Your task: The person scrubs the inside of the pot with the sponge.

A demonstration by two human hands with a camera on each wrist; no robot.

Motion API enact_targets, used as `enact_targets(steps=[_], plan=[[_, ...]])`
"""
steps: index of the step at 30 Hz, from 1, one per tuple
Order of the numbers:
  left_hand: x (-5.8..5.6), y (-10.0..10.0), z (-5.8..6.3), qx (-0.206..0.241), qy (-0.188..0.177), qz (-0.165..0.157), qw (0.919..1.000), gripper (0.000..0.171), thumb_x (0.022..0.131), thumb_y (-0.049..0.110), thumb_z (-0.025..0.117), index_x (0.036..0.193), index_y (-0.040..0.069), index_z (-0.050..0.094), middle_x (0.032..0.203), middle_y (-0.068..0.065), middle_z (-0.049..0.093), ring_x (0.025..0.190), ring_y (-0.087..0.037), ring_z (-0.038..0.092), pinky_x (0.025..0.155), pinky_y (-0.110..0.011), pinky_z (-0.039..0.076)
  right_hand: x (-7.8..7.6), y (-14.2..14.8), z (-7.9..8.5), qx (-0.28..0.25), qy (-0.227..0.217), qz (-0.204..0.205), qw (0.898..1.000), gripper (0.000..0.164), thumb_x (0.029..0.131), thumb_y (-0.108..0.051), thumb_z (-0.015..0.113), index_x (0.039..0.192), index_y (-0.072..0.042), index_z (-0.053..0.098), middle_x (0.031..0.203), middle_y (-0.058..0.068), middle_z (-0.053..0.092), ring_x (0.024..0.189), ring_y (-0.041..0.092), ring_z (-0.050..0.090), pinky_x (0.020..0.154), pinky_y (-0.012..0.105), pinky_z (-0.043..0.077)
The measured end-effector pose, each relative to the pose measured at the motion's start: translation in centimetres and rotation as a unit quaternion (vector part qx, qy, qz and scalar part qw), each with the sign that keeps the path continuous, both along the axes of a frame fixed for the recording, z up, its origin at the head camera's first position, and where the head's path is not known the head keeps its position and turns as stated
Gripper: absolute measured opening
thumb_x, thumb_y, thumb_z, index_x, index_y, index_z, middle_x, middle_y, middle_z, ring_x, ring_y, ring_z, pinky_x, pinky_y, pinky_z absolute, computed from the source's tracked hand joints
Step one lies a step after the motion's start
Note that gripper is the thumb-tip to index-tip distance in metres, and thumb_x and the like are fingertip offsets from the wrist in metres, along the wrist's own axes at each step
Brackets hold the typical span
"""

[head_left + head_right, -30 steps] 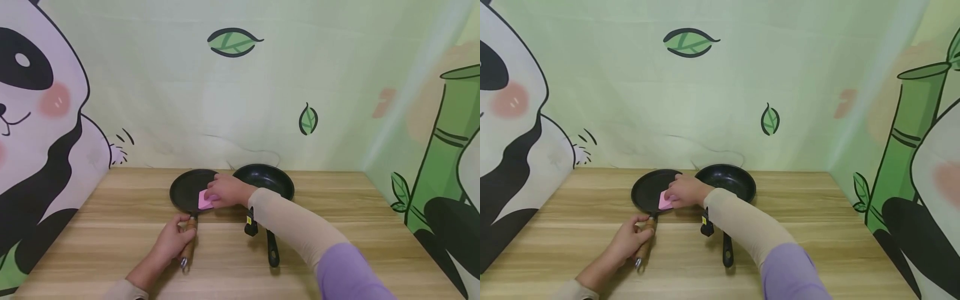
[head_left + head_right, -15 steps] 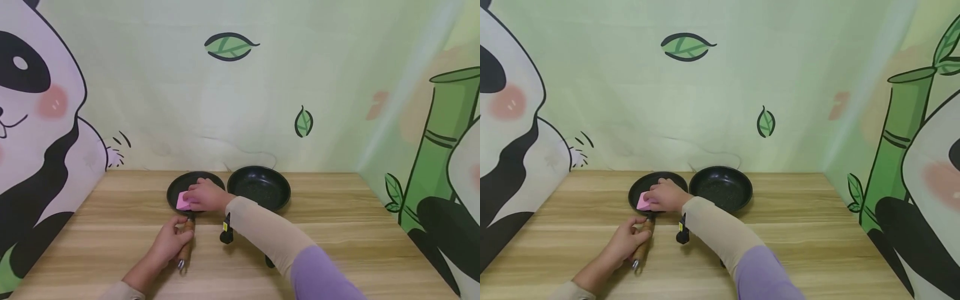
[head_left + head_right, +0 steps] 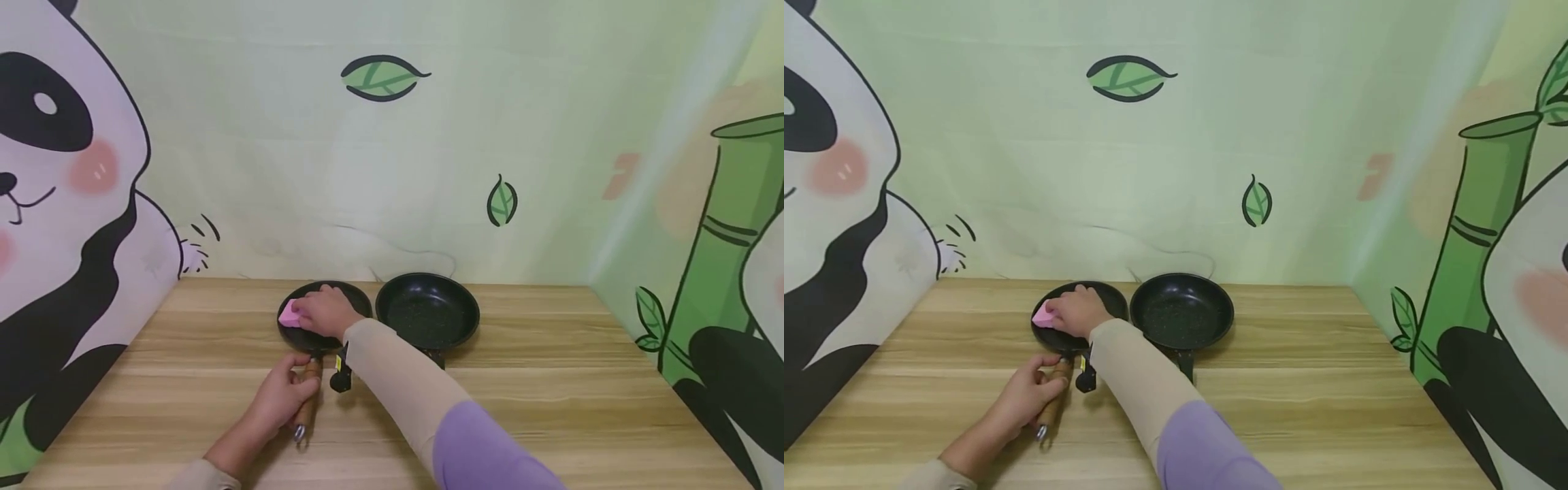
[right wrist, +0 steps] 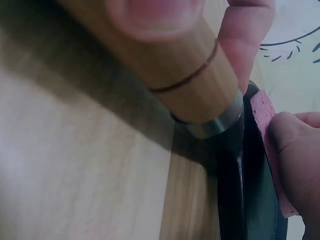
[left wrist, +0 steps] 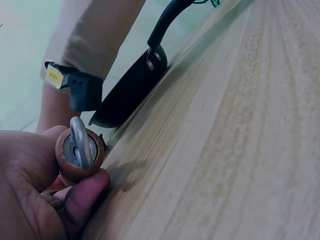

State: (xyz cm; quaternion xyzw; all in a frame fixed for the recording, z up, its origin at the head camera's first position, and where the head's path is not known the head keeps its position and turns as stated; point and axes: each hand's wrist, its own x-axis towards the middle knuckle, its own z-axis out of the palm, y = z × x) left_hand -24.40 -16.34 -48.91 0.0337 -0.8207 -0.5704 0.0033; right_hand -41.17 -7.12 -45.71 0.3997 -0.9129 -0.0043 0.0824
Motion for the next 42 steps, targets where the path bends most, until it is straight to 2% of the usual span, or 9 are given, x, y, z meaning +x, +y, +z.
enact_targets(steps=[6, 13, 19, 23, 30, 36, 42], plan=[[0.2, 0.6, -0.1, 0.001, -0.014, -0.001, 0.9999, 0.043, 0.075, 0.01, 0.067, 0.115, 0.008, 0.05, 0.067, -0.008, 0.048, 0.039, -0.016, 0.045, 0.029, -0.03, 0.039, -0.2, -0.1, -0.4, 0.008, 0.004, -0.056, 0.998, 0.031, 0.09, -0.04, 0.051, 0.12, -0.035, 0.057, 0.111, -0.009, 0.06, 0.09, 0.016, 0.047, 0.083, 0.034, 0.041], [0.3, 0.9, 0.1, -0.012, 0.011, 0.012, 0.9998, 0.04, 0.075, 0.008, 0.067, 0.112, 0.008, 0.053, 0.062, -0.006, 0.046, 0.036, -0.014, 0.041, 0.028, -0.029, 0.036, -0.6, 0.1, -0.2, 0.012, 0.025, -0.092, 0.995, 0.03, 0.092, -0.04, 0.047, 0.119, -0.034, 0.057, 0.111, -0.006, 0.06, 0.096, 0.019, 0.049, 0.087, 0.037, 0.04], [0.4, 0.9, 0.1, 0.007, 0.021, 0.014, 0.9997, 0.04, 0.074, 0.006, 0.066, 0.112, 0.006, 0.053, 0.062, -0.006, 0.046, 0.037, -0.014, 0.042, 0.028, -0.028, 0.037, -1.6, 1.3, 0.6, 0.025, 0.029, -0.152, 0.988, 0.025, 0.092, -0.038, 0.048, 0.11, -0.028, 0.062, 0.1, -0.003, 0.064, 0.086, 0.021, 0.049, 0.079, 0.036, 0.04], [0.4, 0.9, 0.2, -0.001, 0.026, 0.024, 0.9994, 0.039, 0.074, 0.005, 0.065, 0.112, 0.006, 0.054, 0.062, -0.006, 0.046, 0.038, -0.014, 0.042, 0.029, -0.027, 0.036, -2.4, 2.4, 1.6, 0.04, 0.018, -0.147, 0.988, 0.022, 0.092, -0.035, 0.05, 0.101, -0.023, 0.065, 0.093, -0.003, 0.066, 0.082, 0.021, 0.049, 0.076, 0.037, 0.039], [0.5, 0.7, 0.4, -0.024, 0.024, 0.036, 0.9988, 0.04, 0.074, 0.008, 0.064, 0.113, 0.008, 0.055, 0.066, -0.006, 0.048, 0.046, -0.015, 0.046, 0.036, -0.027, 0.04, -2.8, 4.7, 3.9, 0.131, 0.004, -0.11, 0.985, 0.022, 0.09, -0.037, 0.051, 0.086, -0.02, 0.064, 0.077, -0.005, 0.061, 0.075, 0.017, 0.053, 0.075, 0.035, 0.044], [0.3, 0.3, 0.4, -0.032, 0.026, 0.041, 0.9983, 0.04, 0.074, 0.008, 0.064, 0.113, 0.007, 0.056, 0.065, -0.005, 0.047, 0.048, -0.015, 0.045, 0.038, -0.027, 0.04, -2.1, 5.4, 6.4, 0.165, -0.069, -0.105, 0.978, 0.026, 0.088, -0.041, 0.057, 0.082, -0.016, 0.063, 0.072, -0.003, 0.059, 0.069, 0.018, 0.053, 0.063, 0.032, 0.045], [0.5, 0.4, 0.3, -0.027, 0.036, 0.044, 0.998, 0.04, 0.075, 0.007, 0.064, 0.114, 0.006, 0.057, 0.063, -0.005, 0.047, 0.048, -0.015, 0.046, 0.04, -0.027, 0.041, -0.8, 6.1, 7.6, 0.191, -0.129, -0.103, 0.968, 0.023, 0.085, -0.041, 0.06, 0.086, -0.018, 0.063, 0.079, -0.005, 0.061, 0.072, 0.015, 0.055, 0.064, 0.03, 0.046]])
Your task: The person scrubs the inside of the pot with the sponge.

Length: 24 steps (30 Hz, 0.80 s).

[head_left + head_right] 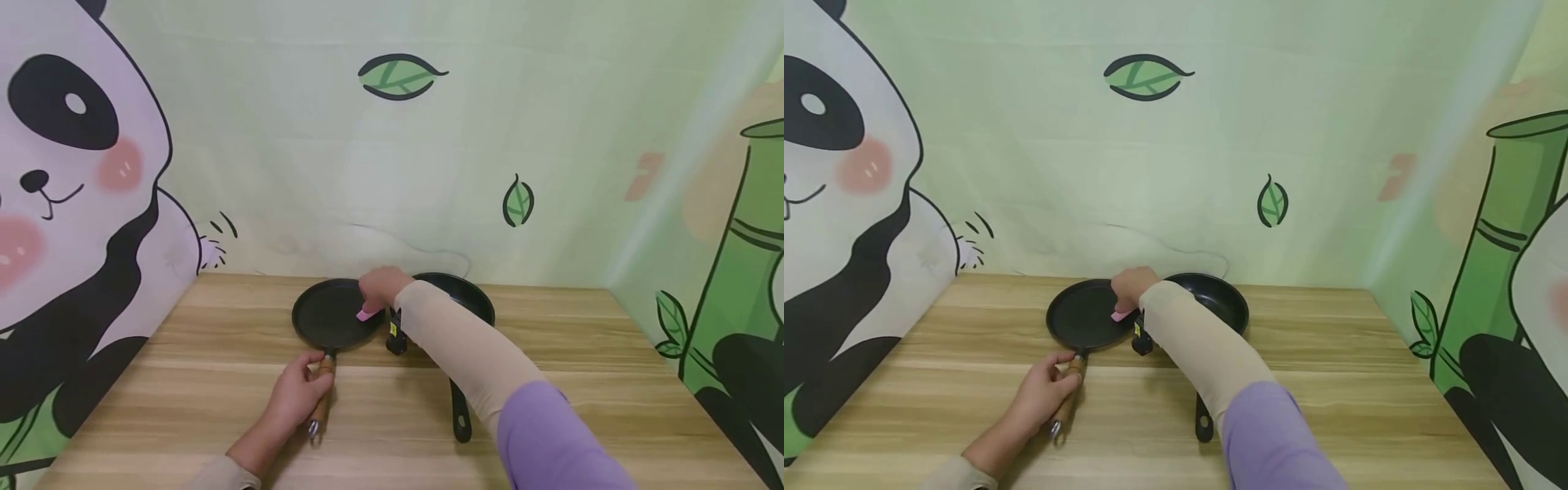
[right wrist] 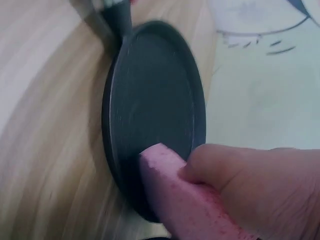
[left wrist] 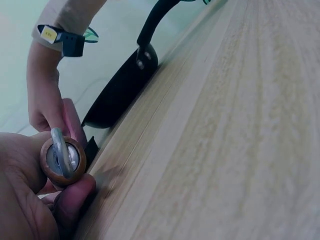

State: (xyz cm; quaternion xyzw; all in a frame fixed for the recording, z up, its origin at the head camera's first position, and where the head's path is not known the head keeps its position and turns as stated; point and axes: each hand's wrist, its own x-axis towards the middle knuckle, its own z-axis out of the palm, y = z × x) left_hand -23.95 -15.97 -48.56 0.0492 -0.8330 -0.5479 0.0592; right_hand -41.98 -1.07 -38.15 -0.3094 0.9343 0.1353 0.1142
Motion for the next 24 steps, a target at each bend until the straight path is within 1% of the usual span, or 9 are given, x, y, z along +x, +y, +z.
enact_targets(steps=[5, 8, 10, 13, 16, 19, 21, 24], plan=[[0.0, 0.1, 0.0, 0.004, 0.0, -0.003, 1.0, 0.04, 0.075, 0.007, 0.064, 0.114, 0.004, 0.057, 0.064, -0.005, 0.048, 0.05, -0.015, 0.047, 0.041, -0.027, 0.042, 1.4, 0.2, 0.6, -0.007, -0.064, -0.002, 0.998, 0.026, 0.085, -0.039, 0.059, 0.098, -0.017, 0.064, 0.09, -0.004, 0.062, 0.08, 0.014, 0.056, 0.072, 0.032, 0.048], [0.0, 0.0, 0.2, 0.005, 0.001, -0.005, 1.0, 0.04, 0.075, 0.007, 0.064, 0.114, 0.003, 0.057, 0.064, -0.006, 0.048, 0.049, -0.014, 0.047, 0.04, -0.027, 0.041, 2.2, -0.1, 0.8, -0.017, -0.097, 0.008, 0.995, 0.026, 0.085, -0.037, 0.058, 0.099, -0.016, 0.065, 0.092, -0.004, 0.062, 0.082, 0.015, 0.056, 0.074, 0.033, 0.048], [-0.1, -0.1, 0.3, 0.005, 0.001, -0.007, 1.0, 0.04, 0.075, 0.006, 0.064, 0.114, 0.003, 0.057, 0.064, -0.006, 0.049, 0.049, -0.014, 0.047, 0.04, -0.027, 0.041, 2.7, -0.3, 0.8, -0.029, -0.104, 0.014, 0.994, 0.026, 0.085, -0.037, 0.057, 0.099, -0.017, 0.065, 0.093, -0.005, 0.062, 0.083, 0.014, 0.056, 0.075, 0.033, 0.048], [-0.1, -0.2, 0.3, -0.001, -0.001, -0.007, 1.0, 0.039, 0.075, 0.007, 0.064, 0.114, 0.003, 0.057, 0.064, -0.006, 0.049, 0.049, -0.015, 0.047, 0.039, -0.027, 0.041, 3.3, -0.8, 0.7, -0.047, -0.103, 0.029, 0.993, 0.023, 0.084, -0.037, 0.057, 0.095, -0.018, 0.064, 0.09, -0.006, 0.062, 0.08, 0.012, 0.055, 0.073, 0.031, 0.047], [-0.1, -0.2, 0.2, -0.008, -0.001, -0.007, 0.9999, 0.039, 0.076, 0.008, 0.065, 0.114, 0.004, 0.057, 0.064, -0.006, 0.048, 0.049, -0.014, 0.047, 0.039, -0.027, 0.041, 3.7, -1.6, 0.5, -0.074, -0.122, 0.058, 0.988, 0.021, 0.084, -0.033, 0.055, 0.086, -0.016, 0.066, 0.077, -0.007, 0.058, 0.07, 0.01, 0.051, 0.063, 0.027, 0.043], [-0.1, -0.2, 0.2, -0.011, -0.003, -0.01, 0.9999, 0.039, 0.076, 0.009, 0.065, 0.114, 0.004, 0.057, 0.064, -0.007, 0.048, 0.048, -0.014, 0.046, 0.038, -0.027, 0.04, 4.2, -2.2, 0.3, -0.101, -0.14, 0.077, 0.982, 0.02, 0.084, -0.031, 0.054, 0.078, -0.016, 0.067, 0.069, -0.007, 0.056, 0.065, 0.011, 0.049, 0.058, 0.025, 0.04], [-0.1, -0.1, 0.2, -0.012, -0.003, -0.013, 0.9998, 0.04, 0.077, 0.01, 0.065, 0.115, 0.004, 0.056, 0.064, -0.007, 0.048, 0.047, -0.014, 0.046, 0.038, -0.027, 0.04, 4.5, -2.4, 0.3, -0.114, -0.147, 0.073, 0.98, 0.019, 0.084, -0.031, 0.055, 0.078, -0.018, 0.068, 0.071, -0.008, 0.058, 0.067, 0.011, 0.05, 0.059, 0.024, 0.042], [-0.1, -0.1, 0.2, -0.014, -0.004, -0.012, 0.9998, 0.04, 0.077, 0.01, 0.065, 0.115, 0.004, 0.056, 0.064, -0.006, 0.048, 0.048, -0.014, 0.046, 0.038, -0.027, 0.04, 4.6, -2.1, 0.2, -0.119, -0.145, 0.058, 0.981, 0.016, 0.084, -0.032, 0.056, 0.083, -0.022, 0.067, 0.081, -0.009, 0.061, 0.076, 0.01, 0.054, 0.067, 0.025, 0.045]])
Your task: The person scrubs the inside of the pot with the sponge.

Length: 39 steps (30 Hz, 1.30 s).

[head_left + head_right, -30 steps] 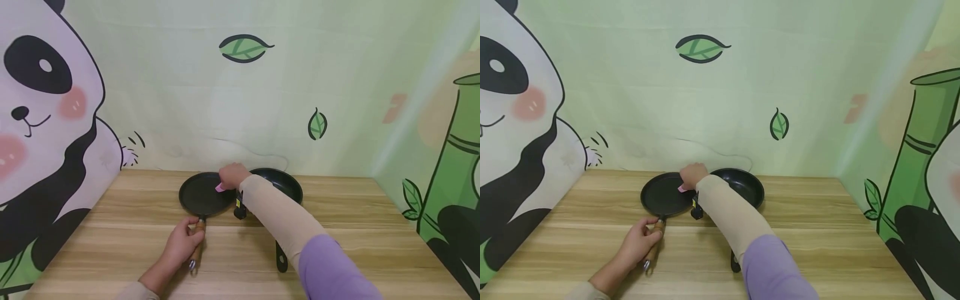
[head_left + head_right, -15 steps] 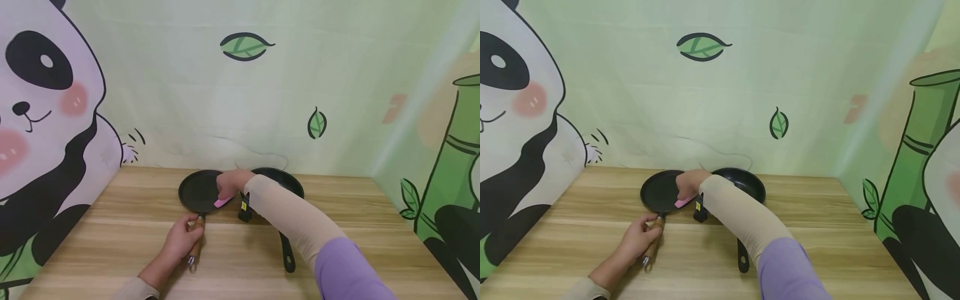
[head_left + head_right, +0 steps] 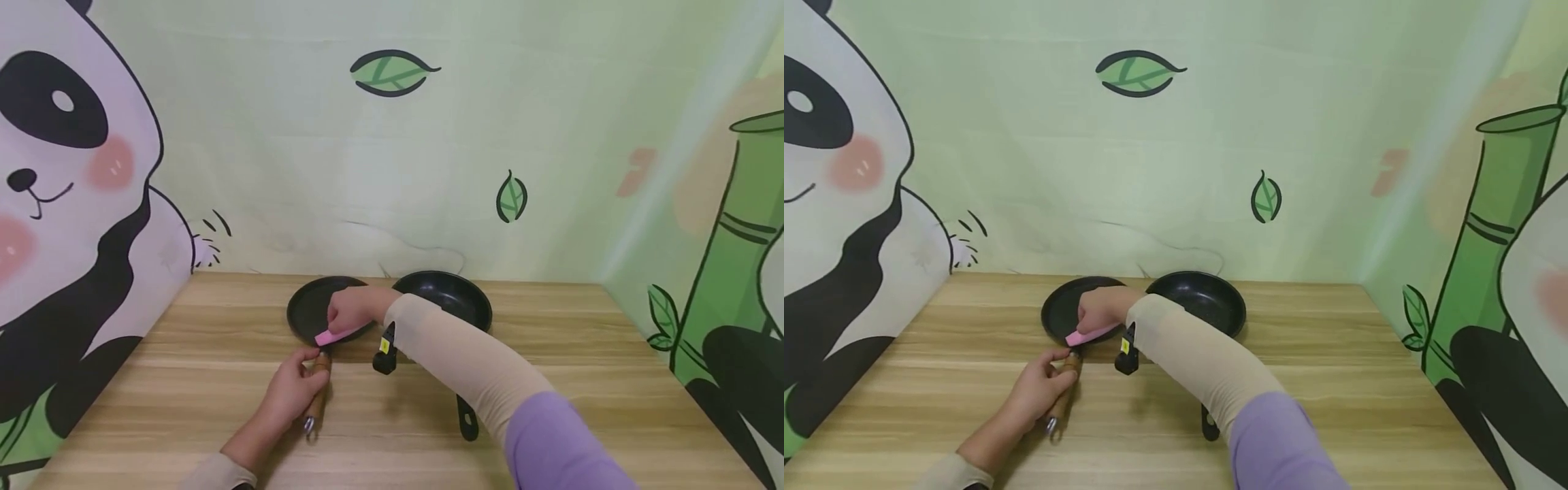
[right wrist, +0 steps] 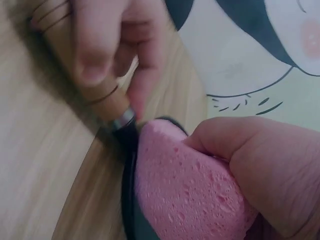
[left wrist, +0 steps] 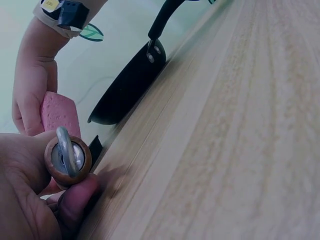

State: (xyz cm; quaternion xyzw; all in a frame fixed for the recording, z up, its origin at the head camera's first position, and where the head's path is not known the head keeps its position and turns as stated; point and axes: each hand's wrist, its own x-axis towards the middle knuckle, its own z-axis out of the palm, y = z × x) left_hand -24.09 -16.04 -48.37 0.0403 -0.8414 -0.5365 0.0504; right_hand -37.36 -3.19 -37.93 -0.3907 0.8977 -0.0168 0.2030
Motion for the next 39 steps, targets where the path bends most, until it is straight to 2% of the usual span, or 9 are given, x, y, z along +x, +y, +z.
enact_targets(steps=[4, 10, 14, 16, 19, 23, 27, 32, 39], plan=[[-0.1, -0.2, -0.1, 0.002, -0.004, 0.005, 1.0, 0.04, 0.077, 0.01, 0.064, 0.116, 0.004, 0.056, 0.064, -0.006, 0.048, 0.047, -0.014, 0.046, 0.038, -0.027, 0.039, -0.4, 0.8, -0.1, 0.007, 0.0, -0.015, 1.0, 0.017, 0.084, -0.035, 0.056, 0.09, -0.024, 0.068, 0.091, -0.01, 0.061, 0.083, 0.011, 0.055, 0.073, 0.027, 0.046], [0.0, -0.1, -0.2, 0.017, -0.009, 0.003, 0.9998, 0.04, 0.077, 0.009, 0.064, 0.115, 0.003, 0.055, 0.064, -0.007, 0.048, 0.045, -0.015, 0.046, 0.035, -0.028, 0.04, -1.7, 2.6, 0.0, 0.044, 0.016, -0.06, 0.997, 0.02, 0.083, -0.035, 0.059, 0.094, -0.021, 0.069, 0.089, -0.007, 0.062, 0.08, 0.012, 0.056, 0.071, 0.029, 0.048], [0.0, 0.0, -0.4, 0.02, -0.008, 0.002, 0.9998, 0.041, 0.076, 0.008, 0.064, 0.115, 0.003, 0.055, 0.063, -0.006, 0.048, 0.046, -0.014, 0.046, 0.036, -0.028, 0.04, -2.6, 3.2, -0.2, 0.085, 0.085, -0.035, 0.992, 0.019, 0.083, -0.038, 0.061, 0.086, -0.02, 0.069, 0.082, -0.007, 0.062, 0.075, 0.013, 0.056, 0.069, 0.031, 0.047], [0.0, 0.1, -0.4, 0.021, -0.009, 0.002, 0.9997, 0.042, 0.075, 0.008, 0.064, 0.116, 0.004, 0.055, 0.064, -0.006, 0.048, 0.047, -0.014, 0.046, 0.036, -0.027, 0.041, -3.2, 3.6, -0.6, 0.103, 0.144, -0.004, 0.984, 0.02, 0.083, -0.039, 0.062, 0.081, -0.021, 0.069, 0.078, -0.007, 0.062, 0.073, 0.015, 0.055, 0.068, 0.031, 0.046], [0.1, 0.2, -0.4, 0.021, -0.009, 0.001, 0.9997, 0.042, 0.076, 0.008, 0.064, 0.117, 0.004, 0.055, 0.064, -0.006, 0.048, 0.046, -0.014, 0.045, 0.036, -0.027, 0.04, -4.2, 4.4, -1.5, 0.126, 0.243, 0.045, 0.961, 0.02, 0.083, -0.041, 0.063, 0.081, -0.023, 0.069, 0.076, -0.007, 0.062, 0.075, 0.016, 0.051, 0.072, 0.031, 0.043], [0.4, 0.4, -0.5, 0.02, -0.017, 0.0, 0.9996, 0.042, 0.076, 0.008, 0.063, 0.118, 0.005, 0.055, 0.064, -0.006, 0.047, 0.045, -0.014, 0.045, 0.035, -0.027, 0.039, -5.3, 5.4, -2.5, 0.133, 0.304, 0.085, 0.94, 0.019, 0.083, -0.04, 0.063, 0.088, -0.023, 0.069, 0.079, -0.006, 0.063, 0.078, 0.017, 0.046, 0.076, 0.031, 0.039], [0.5, 0.4, -0.6, 0.013, -0.019, 0.007, 0.9997, 0.043, 0.076, 0.009, 0.063, 0.118, 0.006, 0.055, 0.065, -0.005, 0.047, 0.047, -0.014, 0.045, 0.036, -0.026, 0.039, -5.7, 5.6, -2.6, 0.132, 0.308, 0.119, 0.935, 0.018, 0.083, -0.038, 0.063, 0.091, -0.023, 0.07, 0.082, -0.007, 0.064, 0.079, 0.017, 0.045, 0.076, 0.03, 0.038], [0.3, 0.3, -0.2, 0.003, -0.007, 0.013, 0.9999, 0.045, 0.075, 0.01, 0.063, 0.119, 0.005, 0.055, 0.065, -0.006, 0.048, 0.049, -0.015, 0.045, 0.038, -0.027, 0.04, -5.1, 4.9, -1.6, 0.137, 0.277, 0.142, 0.94, 0.014, 0.081, -0.035, 0.065, 0.086, -0.022, 0.069, 0.077, -0.008, 0.062, 0.079, 0.018, 0.046, 0.074, 0.031, 0.038], [0.0, 0.1, -0.1, -0.002, 0.004, 0.014, 0.9999, 0.041, 0.075, 0.009, 0.064, 0.116, 0.004, 0.057, 0.064, -0.005, 0.048, 0.05, -0.015, 0.046, 0.04, -0.027, 0.041, -3.4, 3.4, -1.4, 0.075, 0.193, 0.147, 0.967, 0.021, 0.082, -0.035, 0.061, 0.096, -0.022, 0.07, 0.09, -0.008, 0.064, 0.079, 0.013, 0.054, 0.074, 0.028, 0.046]])
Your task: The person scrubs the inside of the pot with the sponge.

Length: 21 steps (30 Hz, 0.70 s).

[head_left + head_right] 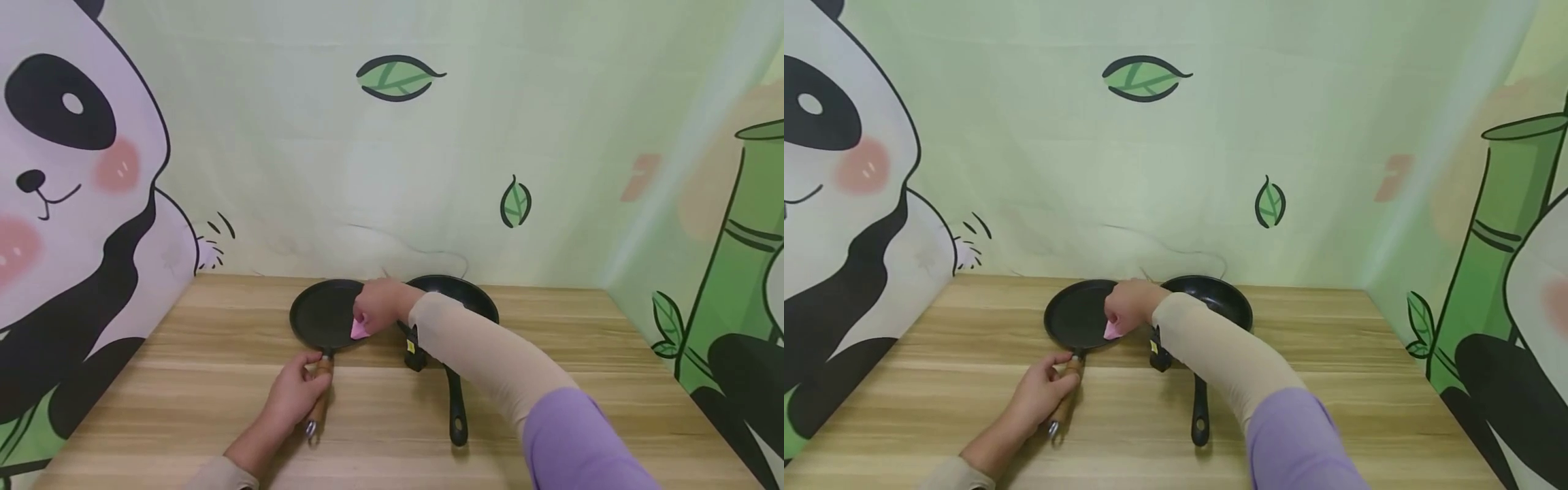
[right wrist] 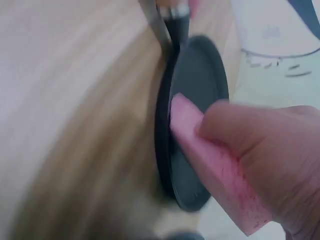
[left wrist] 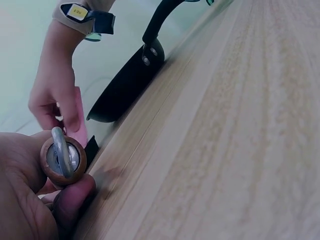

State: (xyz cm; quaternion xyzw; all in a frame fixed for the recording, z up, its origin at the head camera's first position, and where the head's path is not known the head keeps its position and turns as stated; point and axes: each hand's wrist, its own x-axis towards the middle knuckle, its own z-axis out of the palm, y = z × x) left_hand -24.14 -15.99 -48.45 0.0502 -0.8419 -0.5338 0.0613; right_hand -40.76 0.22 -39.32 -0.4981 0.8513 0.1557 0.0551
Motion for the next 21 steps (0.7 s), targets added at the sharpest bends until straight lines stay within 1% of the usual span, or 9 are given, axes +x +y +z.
enact_targets(steps=[2, 4, 8, 11, 14, 16, 18, 20, 21], plan=[[-0.1, 0.0, 0.0, 0.004, 0.002, 0.0, 1.0, 0.04, 0.075, 0.009, 0.064, 0.114, 0.004, 0.057, 0.064, -0.005, 0.048, 0.05, -0.014, 0.046, 0.041, -0.027, 0.041, 0.6, -0.4, -0.1, -0.024, -0.035, -0.008, 0.999, 0.024, 0.083, -0.033, 0.06, 0.101, -0.02, 0.07, 0.095, -0.007, 0.065, 0.08, 0.011, 0.055, 0.076, 0.026, 0.047], [-0.1, 0.1, 0.0, 0.01, 0.004, -0.002, 0.9999, 0.04, 0.075, 0.008, 0.064, 0.113, 0.003, 0.057, 0.064, -0.006, 0.048, 0.05, -0.014, 0.046, 0.041, -0.027, 0.041, 1.1, -0.6, -0.3, -0.049, -0.057, -0.011, 0.997, 0.026, 0.084, -0.032, 0.058, 0.105, -0.02, 0.069, 0.099, -0.006, 0.064, 0.081, 0.01, 0.055, 0.078, 0.024, 0.046], [-0.3, 0.0, -0.1, 0.021, 0.0, -0.006, 0.9998, 0.039, 0.074, 0.007, 0.065, 0.113, 0.003, 0.057, 0.065, -0.007, 0.048, 0.05, -0.015, 0.047, 0.04, -0.027, 0.041, 1.6, -1.3, -1.2, -0.095, -0.069, -0.013, 0.993, 0.029, 0.085, -0.032, 0.057, 0.111, -0.02, 0.066, 0.103, -0.007, 0.064, 0.085, 0.008, 0.054, 0.084, 0.023, 0.044], [-0.4, 0.0, -0.1, 0.022, -0.005, -0.009, 0.9997, 0.039, 0.075, 0.008, 0.066, 0.113, 0.004, 0.057, 0.065, -0.007, 0.048, 0.05, -0.016, 0.047, 0.039, -0.027, 0.041, 1.7, -2.0, -1.9, -0.116, -0.05, 0.004, 0.992, 0.031, 0.087, -0.033, 0.054, 0.113, -0.021, 0.065, 0.099, -0.008, 0.065, 0.083, 0.007, 0.054, 0.087, 0.024, 0.041], [-0.4, 0.0, -0.1, 0.023, -0.006, -0.011, 0.9997, 0.039, 0.075, 0.008, 0.066, 0.112, 0.004, 0.056, 0.065, -0.007, 0.048, 0.048, -0.016, 0.046, 0.037, -0.027, 0.04, 1.7, -2.5, -2.6, -0.125, -0.022, 0.019, 0.992, 0.031, 0.088, -0.033, 0.052, 0.114, -0.021, 0.064, 0.09, -0.01, 0.065, 0.079, 0.006, 0.052, 0.084, 0.025, 0.037], [-0.4, 0.1, 0.0, 0.022, -0.005, -0.01, 0.9997, 0.039, 0.075, 0.009, 0.065, 0.112, 0.004, 0.056, 0.064, -0.006, 0.048, 0.048, -0.015, 0.046, 0.037, -0.027, 0.04, 1.6, -2.6, -2.8, -0.118, -0.003, 0.031, 0.993, 0.032, 0.088, -0.035, 0.05, 0.114, -0.022, 0.064, 0.079, -0.011, 0.063, 0.074, 0.007, 0.05, 0.08, 0.025, 0.036], [-0.2, 0.1, 0.1, 0.019, -0.005, -0.007, 0.9998, 0.039, 0.075, 0.009, 0.065, 0.113, 0.003, 0.056, 0.063, -0.006, 0.048, 0.047, -0.015, 0.046, 0.037, -0.027, 0.04, 1.5, -2.5, -2.8, -0.102, 0.004, 0.042, 0.994, 0.032, 0.089, -0.035, 0.05, 0.115, -0.023, 0.064, 0.074, -0.011, 0.061, 0.072, 0.007, 0.051, 0.078, 0.025, 0.035], [-0.1, 0.1, 0.1, 0.013, -0.007, -0.002, 0.9999, 0.04, 0.075, 0.009, 0.064, 0.114, 0.004, 0.056, 0.063, -0.006, 0.048, 0.047, -0.015, 0.046, 0.038, -0.027, 0.04, 1.5, -2.2, -2.5, -0.077, 0.01, 0.06, 0.995, 0.032, 0.089, -0.034, 0.049, 0.115, -0.022, 0.063, 0.075, -0.01, 0.063, 0.073, 0.008, 0.054, 0.083, 0.026, 0.036], [0.0, 0.1, 0.1, 0.011, -0.009, 0.0, 0.9999, 0.041, 0.075, 0.01, 0.064, 0.115, 0.004, 0.056, 0.063, -0.006, 0.048, 0.047, -0.015, 0.046, 0.038, -0.028, 0.04, 1.6, -1.9, -2.2, -0.066, 0.005, 0.059, 0.996, 0.032, 0.089, -0.034, 0.05, 0.116, -0.022, 0.064, 0.078, -0.009, 0.065, 0.075, 0.009, 0.055, 0.084, 0.027, 0.037]])
